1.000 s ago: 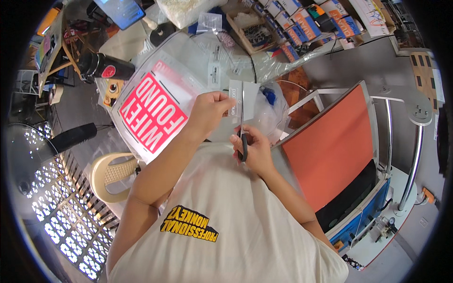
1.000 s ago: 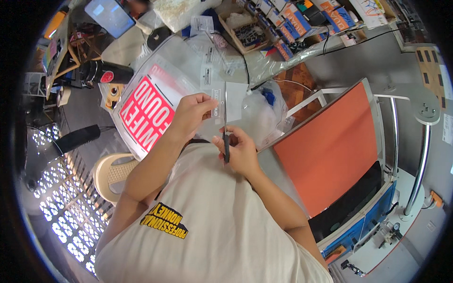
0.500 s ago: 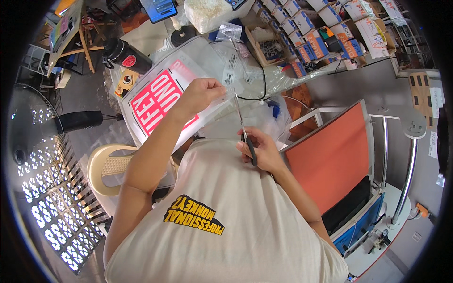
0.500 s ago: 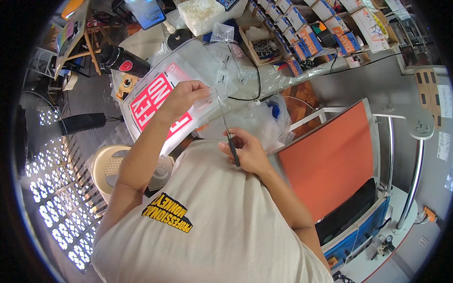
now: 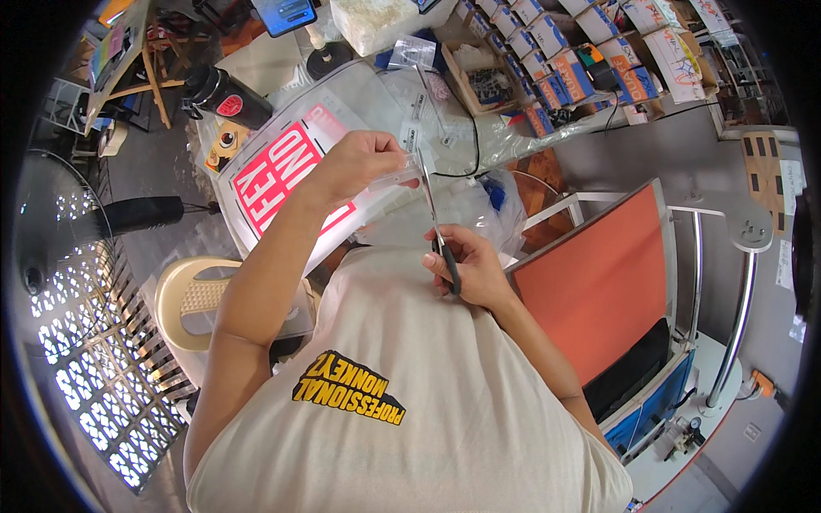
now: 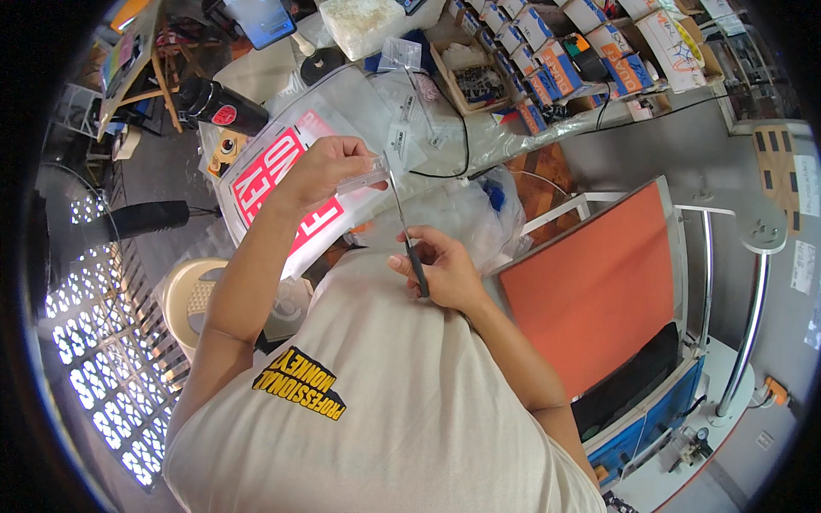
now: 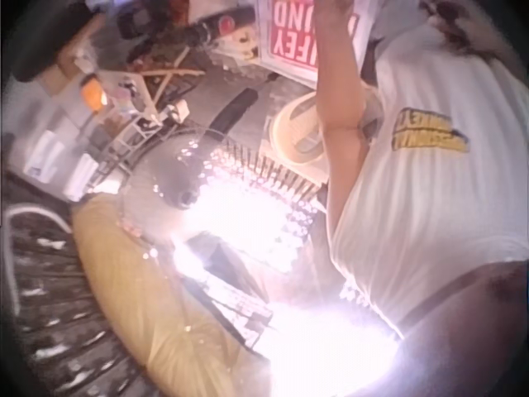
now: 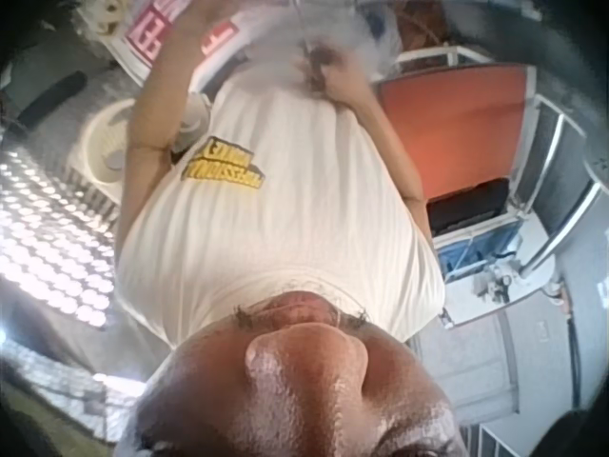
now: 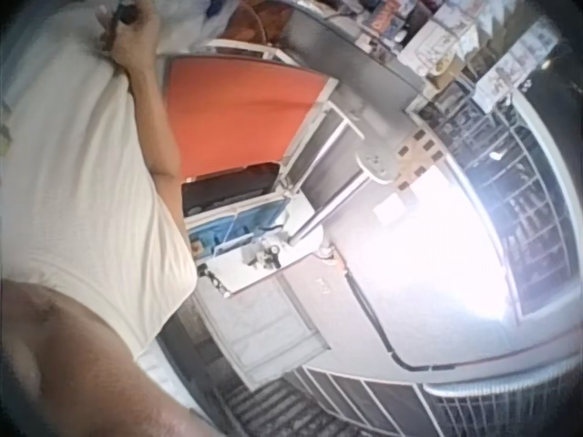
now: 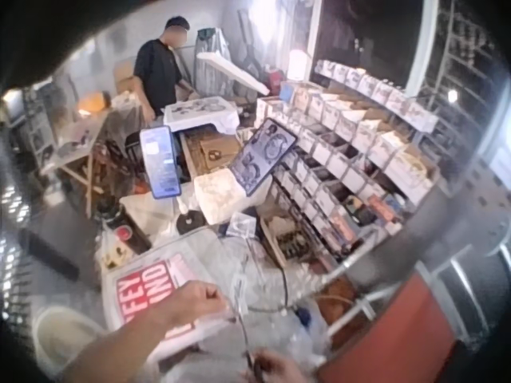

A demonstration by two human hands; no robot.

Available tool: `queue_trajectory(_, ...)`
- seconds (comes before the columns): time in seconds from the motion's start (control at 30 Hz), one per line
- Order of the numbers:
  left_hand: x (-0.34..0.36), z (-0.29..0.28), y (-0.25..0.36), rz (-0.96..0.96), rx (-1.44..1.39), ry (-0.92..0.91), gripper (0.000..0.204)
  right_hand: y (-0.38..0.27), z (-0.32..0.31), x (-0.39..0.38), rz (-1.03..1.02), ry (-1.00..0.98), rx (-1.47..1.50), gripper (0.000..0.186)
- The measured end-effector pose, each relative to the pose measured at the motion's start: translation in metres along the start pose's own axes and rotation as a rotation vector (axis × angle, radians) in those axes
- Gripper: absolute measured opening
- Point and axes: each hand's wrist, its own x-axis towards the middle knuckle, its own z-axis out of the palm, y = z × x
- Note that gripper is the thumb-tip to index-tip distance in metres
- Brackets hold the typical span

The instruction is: The person operates a heat press machine to apply designs onto black t-shirts. They place a t-shirt on the press, lower the heated platen, and then remove the finished shirt. The person also uses scissors to cut a small piece of material from a plastic bag.

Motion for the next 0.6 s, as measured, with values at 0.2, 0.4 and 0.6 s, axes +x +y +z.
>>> queue_trajectory(0.2, 0.011, 0.006, -0.014, -0.068, -0.145, -0.064, 0.011, 0.002, -0.007, -0.005, 0.085, 0.013, -0.01, 0.037)
queue_trajectory(0.4, 0.033, 0.02, -0.054, -0.161, 0.031, -0.141, 0.018, 0.028, -0.025, -0.015, 0.093, 0.241, 0.094, 0.04)
queue_trajectory(0.6, 0.124, 0.064, -0.086, 0.082, 0.753, 0.037, 0.025, 0.03, -0.067, -0.045, -0.007, 0.483, 0.161, 0.039)
